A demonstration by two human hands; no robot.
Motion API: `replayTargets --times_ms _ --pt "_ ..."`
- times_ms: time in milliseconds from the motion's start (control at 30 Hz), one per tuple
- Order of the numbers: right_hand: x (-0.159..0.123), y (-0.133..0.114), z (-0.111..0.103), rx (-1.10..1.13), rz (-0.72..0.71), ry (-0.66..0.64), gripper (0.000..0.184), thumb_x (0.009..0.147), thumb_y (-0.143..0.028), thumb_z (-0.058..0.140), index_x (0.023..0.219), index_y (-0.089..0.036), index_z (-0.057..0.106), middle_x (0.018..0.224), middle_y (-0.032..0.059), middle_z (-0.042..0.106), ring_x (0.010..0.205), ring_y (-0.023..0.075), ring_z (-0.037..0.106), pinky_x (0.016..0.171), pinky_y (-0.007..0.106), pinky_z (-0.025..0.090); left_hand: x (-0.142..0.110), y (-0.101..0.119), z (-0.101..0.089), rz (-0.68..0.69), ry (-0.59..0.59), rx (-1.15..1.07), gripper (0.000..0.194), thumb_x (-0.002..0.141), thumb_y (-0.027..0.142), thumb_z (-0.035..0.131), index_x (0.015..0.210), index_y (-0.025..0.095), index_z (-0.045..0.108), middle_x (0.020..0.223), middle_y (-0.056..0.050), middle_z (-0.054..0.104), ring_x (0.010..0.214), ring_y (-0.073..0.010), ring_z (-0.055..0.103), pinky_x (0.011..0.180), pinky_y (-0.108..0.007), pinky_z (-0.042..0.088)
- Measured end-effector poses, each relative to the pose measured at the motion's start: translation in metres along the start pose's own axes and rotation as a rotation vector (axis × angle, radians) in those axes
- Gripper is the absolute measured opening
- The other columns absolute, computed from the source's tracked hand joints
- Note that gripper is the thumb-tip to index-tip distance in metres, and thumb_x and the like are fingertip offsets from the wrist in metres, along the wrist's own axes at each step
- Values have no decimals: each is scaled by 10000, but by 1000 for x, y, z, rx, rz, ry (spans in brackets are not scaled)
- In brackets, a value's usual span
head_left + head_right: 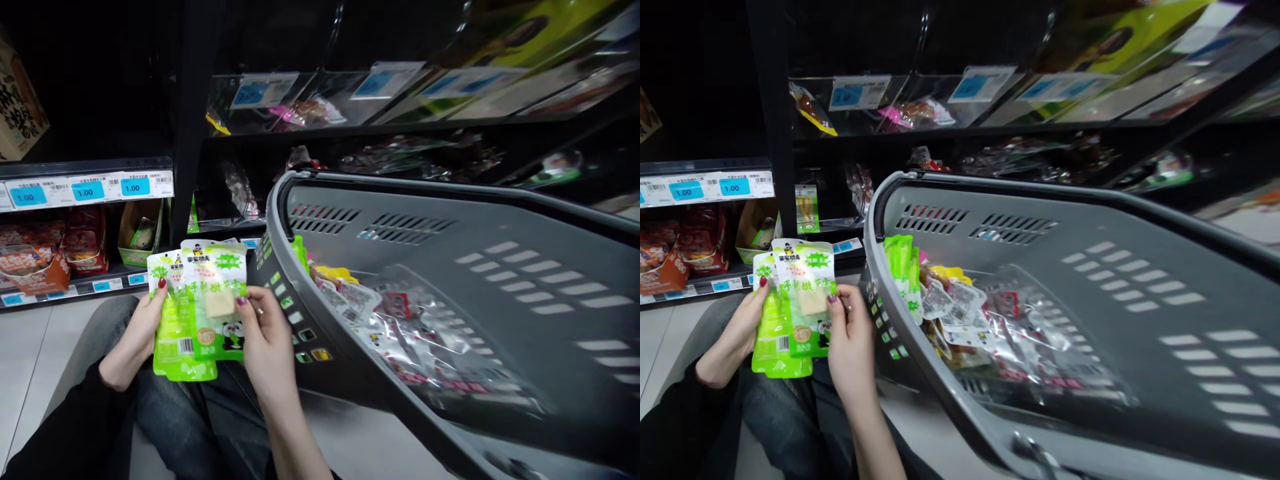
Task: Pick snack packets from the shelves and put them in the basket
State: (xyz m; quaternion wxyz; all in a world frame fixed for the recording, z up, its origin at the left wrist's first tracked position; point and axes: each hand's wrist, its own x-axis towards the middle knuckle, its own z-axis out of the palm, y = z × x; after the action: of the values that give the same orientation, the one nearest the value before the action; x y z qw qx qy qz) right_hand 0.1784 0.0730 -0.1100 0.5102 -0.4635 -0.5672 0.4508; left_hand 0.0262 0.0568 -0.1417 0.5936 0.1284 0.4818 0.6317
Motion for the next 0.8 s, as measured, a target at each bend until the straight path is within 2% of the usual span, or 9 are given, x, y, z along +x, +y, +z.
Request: replayTargets --times_ms 100,200,267,333,467,600,700,800 --pt "1 -2 -3 264 103 -129 107 811 -333 531 804 -227 524 674 -35 511 573 107 462 518 208 350 3 3 -1 -3 46 -37 266 810 333 567 901 95 644 766 -120 725 719 -229 687 702 -328 547" --pt "3 0 0 659 326 -466 178 752 -409 565 820 -247 539 572 -68 468 367 61 340 385 197 240 4 5 1 -8 80 -38 238 825 306 546 886 93 634 733 -112 721 654 -220 682 639 -321 551" --pt "3 1 2 839 452 -683 274 715 -490 547 857 -255 556 560 -73 465 297 41 248 354 205 194 3 5 2 -5 69 -30 254 832 317 532 889 89 629 724 -113 717 623 -215 676 598 -311 548" --pt "1 -1 3 933 541 -760 381 683 -543 539 921 -248 574 646 -43 511 317 34 252 378 223 218 3 6 2 -16 40 -25 276 838 333 520 887 84 627 723 -116 714 595 -210 669 569 -305 543" --pt "-6 -11 -2 1088 626 -658 614 619 -655 560 1078 -247 564 841 27 550 465 78 371 446 238 252 4 8 0 -34 44 -32 269 852 318 496 853 83 628 693 -108 705 551 -194 654 529 -294 537" --pt "-5 -14 -9 1097 653 -514 816 530 -699 631 1193 -238 512 923 59 567 609 137 442 455 232 291 6 9 -3 -65 52 -52 263 853 306 498 896 85 635 746 -112 712 606 -191 664 583 -299 551" --pt "4 -7 -13 1025 722 -481 810 553 -734 586 1176 -220 522 884 56 588 580 133 453 441 234 318 8 11 -4 -65 64 -63 264 847 305 510 905 83 639 744 -110 714 602 -189 667 581 -297 556" --pt "12 4 -14 851 800 -389 704 668 -759 436 1112 -224 550 836 60 606 525 132 483 397 224 313 10 16 -4 -22 115 -119 259 862 291 485 906 83 632 724 -99 714 576 -181 665 567 -290 560"
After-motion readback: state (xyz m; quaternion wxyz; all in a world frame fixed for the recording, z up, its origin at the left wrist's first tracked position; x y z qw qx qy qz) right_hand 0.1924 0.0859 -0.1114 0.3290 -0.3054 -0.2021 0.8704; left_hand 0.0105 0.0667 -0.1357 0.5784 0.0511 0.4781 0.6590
